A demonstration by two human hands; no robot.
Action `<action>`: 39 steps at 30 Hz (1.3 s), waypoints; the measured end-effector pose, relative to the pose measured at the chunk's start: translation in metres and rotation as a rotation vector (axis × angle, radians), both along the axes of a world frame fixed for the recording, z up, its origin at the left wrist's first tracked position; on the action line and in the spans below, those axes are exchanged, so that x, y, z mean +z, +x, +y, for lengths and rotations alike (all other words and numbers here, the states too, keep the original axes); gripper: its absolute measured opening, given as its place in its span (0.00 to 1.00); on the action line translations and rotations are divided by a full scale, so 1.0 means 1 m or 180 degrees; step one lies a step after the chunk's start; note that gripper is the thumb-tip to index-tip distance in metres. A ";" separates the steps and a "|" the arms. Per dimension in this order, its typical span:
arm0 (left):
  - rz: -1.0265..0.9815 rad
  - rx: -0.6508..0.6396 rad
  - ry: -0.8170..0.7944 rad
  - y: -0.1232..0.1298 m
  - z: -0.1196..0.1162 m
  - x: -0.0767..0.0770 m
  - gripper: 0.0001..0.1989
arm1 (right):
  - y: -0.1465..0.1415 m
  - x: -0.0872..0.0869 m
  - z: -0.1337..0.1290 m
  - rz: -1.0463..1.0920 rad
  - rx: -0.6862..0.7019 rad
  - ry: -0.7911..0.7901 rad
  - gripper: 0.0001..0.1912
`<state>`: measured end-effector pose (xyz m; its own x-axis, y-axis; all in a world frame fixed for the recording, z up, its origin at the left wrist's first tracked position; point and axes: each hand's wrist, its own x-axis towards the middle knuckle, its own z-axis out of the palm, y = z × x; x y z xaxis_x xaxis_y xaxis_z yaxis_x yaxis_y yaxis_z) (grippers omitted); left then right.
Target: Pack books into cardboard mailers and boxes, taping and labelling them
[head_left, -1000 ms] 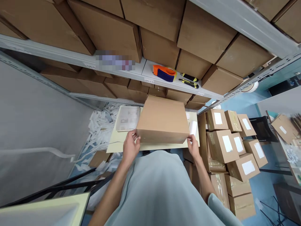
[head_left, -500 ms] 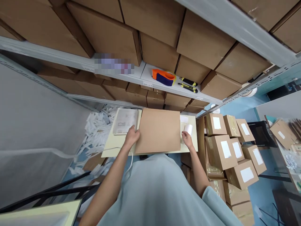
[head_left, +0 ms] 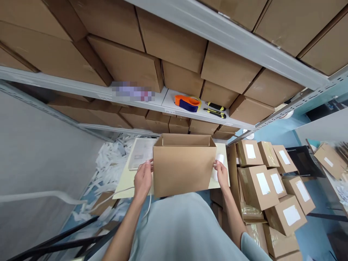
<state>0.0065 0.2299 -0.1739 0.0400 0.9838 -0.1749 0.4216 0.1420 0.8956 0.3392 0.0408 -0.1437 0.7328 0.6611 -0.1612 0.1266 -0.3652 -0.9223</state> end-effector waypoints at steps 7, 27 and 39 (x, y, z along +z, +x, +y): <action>-0.1071 0.0612 -0.0489 -0.012 -0.027 0.008 0.45 | -0.018 0.029 -0.023 -0.0194 -0.0410 0.0122 0.47; -0.0740 0.0488 -0.0555 -0.032 0.017 0.006 0.36 | 0.021 0.048 -0.011 -0.0805 -0.0331 -0.0783 0.37; 0.1206 -0.0303 -0.0430 -0.027 0.098 -0.079 0.25 | -0.116 0.109 0.033 -0.2393 -0.0025 -0.0249 0.22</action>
<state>-0.0202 0.3284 -0.2533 0.0377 0.9460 -0.3221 0.7348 0.1922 0.6505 0.2236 0.0734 -0.0349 0.6684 0.6626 0.3378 0.7086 -0.4295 -0.5598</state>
